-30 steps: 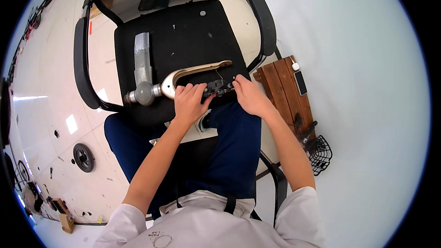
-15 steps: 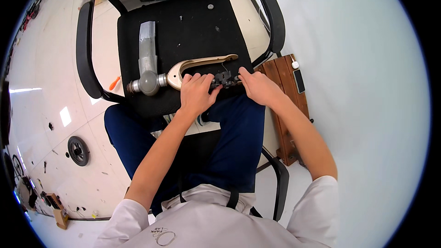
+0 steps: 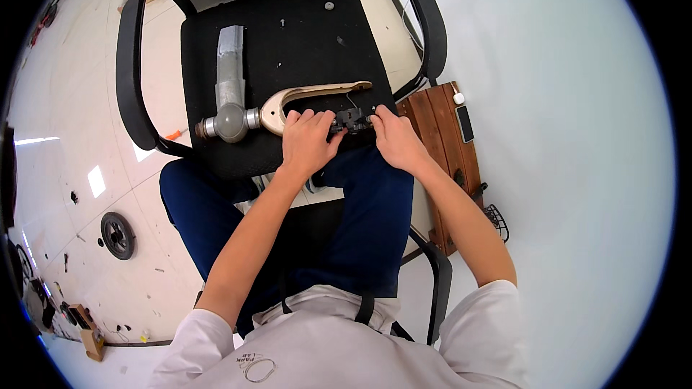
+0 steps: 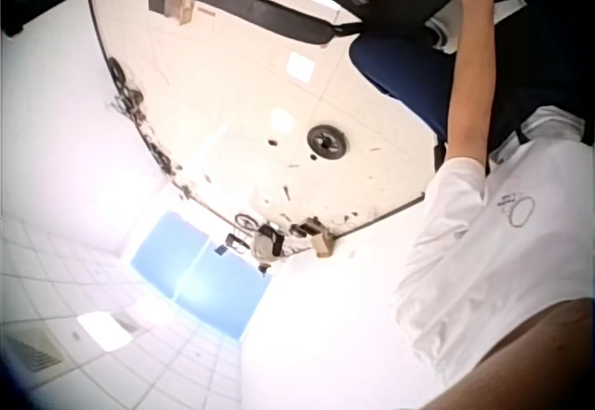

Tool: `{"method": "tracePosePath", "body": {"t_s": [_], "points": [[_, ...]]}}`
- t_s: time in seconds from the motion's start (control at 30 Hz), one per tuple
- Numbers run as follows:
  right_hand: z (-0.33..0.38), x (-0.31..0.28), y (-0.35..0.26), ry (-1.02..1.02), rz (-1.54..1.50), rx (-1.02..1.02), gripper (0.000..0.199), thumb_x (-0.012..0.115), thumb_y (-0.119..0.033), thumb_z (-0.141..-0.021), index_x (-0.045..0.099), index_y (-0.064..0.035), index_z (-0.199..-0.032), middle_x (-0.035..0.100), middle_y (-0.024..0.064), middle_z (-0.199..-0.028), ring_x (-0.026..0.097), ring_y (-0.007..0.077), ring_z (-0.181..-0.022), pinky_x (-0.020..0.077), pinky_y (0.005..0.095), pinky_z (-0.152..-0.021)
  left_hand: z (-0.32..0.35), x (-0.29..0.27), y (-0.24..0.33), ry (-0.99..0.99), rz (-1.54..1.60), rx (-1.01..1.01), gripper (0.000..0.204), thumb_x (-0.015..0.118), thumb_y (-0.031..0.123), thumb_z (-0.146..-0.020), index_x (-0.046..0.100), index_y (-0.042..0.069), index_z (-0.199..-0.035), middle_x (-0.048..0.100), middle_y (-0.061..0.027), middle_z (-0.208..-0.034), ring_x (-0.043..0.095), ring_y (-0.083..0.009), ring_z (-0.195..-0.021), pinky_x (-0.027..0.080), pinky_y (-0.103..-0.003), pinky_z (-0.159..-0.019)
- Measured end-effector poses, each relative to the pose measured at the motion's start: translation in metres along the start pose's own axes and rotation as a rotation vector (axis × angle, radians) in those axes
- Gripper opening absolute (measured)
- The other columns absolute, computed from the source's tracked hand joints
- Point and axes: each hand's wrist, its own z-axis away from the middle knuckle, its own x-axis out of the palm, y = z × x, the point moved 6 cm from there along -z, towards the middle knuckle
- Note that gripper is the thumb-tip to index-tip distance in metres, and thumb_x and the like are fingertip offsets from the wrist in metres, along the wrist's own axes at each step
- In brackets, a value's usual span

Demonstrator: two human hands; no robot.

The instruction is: The person assembles a mechanical component, likely a bicycle fork, using an Allen key and a screwdriver. They insert and tighten screws into the fork's crown area while seated in a workshop.

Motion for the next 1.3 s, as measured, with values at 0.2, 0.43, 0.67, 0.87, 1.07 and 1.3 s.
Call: {"method": "tracePosePath", "body": {"t_s": [0.2,0.43,0.67,0.87,1.07,1.3], "points": [[0.009,-0.011,-0.002,-0.097,0.293,-0.261,0.013,0.054,-0.015,-0.099,0.051,-0.0056,-0.107,0.063,0.0229,-0.076,0.065,0.0418,-0.073,0.0507,0.0509,-0.062,0.008,-0.011,0.005,-0.028,0.031,0.002,0.026,0.08,0.025,-0.075,0.062,0.009,-0.084,0.062,-0.0026,-0.072,0.056,-0.0213,-0.072,0.038,-0.036,-0.071],[0.02,-0.056,-0.043,-0.056,0.583,-0.872,0.008,0.063,-0.012,-0.088,0.06,-0.0061,-0.091,0.055,0.0073,-0.088,0.061,0.0259,-0.079,0.0521,0.0383,-0.072,0.008,-0.028,0.022,-0.073,0.057,0.061,0.027,0.08,0.026,-0.075,0.062,0.009,-0.083,0.062,-0.0027,-0.072,0.057,-0.0211,-0.073,0.039,-0.036,-0.073],[0.049,-0.077,-0.005,-0.026,0.382,-0.563,0.015,0.068,-0.018,-0.087,0.065,-0.0055,-0.081,0.055,0.007,-0.089,0.063,0.0243,-0.083,0.0534,0.0381,-0.072,0.0,-0.03,0.053,-0.142,0.03,0.119,0.028,0.082,0.028,-0.074,0.065,0.01,-0.086,0.062,-0.0023,-0.072,0.057,-0.021,-0.073,0.04,-0.036,-0.075],[0.098,-0.102,0.021,0.073,0.523,-0.591,0.018,0.069,-0.019,-0.088,0.067,-0.0033,-0.08,0.057,0.0087,-0.084,0.064,0.0259,-0.081,0.054,0.0389,-0.07,0.01,-0.021,0.106,-0.186,-0.011,0.107,0.028,0.081,0.03,-0.077,0.066,0.009,-0.089,0.065,-0.0031,-0.074,0.058,-0.0213,-0.074,0.04,-0.036,-0.079],[0.129,-0.145,0.042,0.243,0.109,-0.282,0.015,0.067,-0.014,-0.091,0.067,-0.0009,-0.085,0.064,0.0095,-0.071,0.063,0.0239,-0.064,0.0518,0.034,-0.061,0.007,-0.022,0.141,-0.262,-0.026,0.089,0.033,0.078,0.038,-0.081,0.068,0.009,-0.092,0.067,-0.0056,-0.076,0.062,-0.0246,-0.078,0.039,-0.038,-0.082],[0.158,-0.143,0.059,0.059,-0.8,0.147,0.025,0.058,-0.014,-0.1,0.054,-0.001,-0.121,0.061,0.0072,-0.063,0.053,0.0112,-0.046,0.0428,0.0251,-0.046,-0.045,-0.023,0.141,-0.413,0.124,-0.053,0.045,0.077,0.045,-0.083,0.07,0.007,-0.106,0.068,-0.0058,-0.076,0.064,-0.0228,-0.076,0.034,-0.038,-0.089]]}}
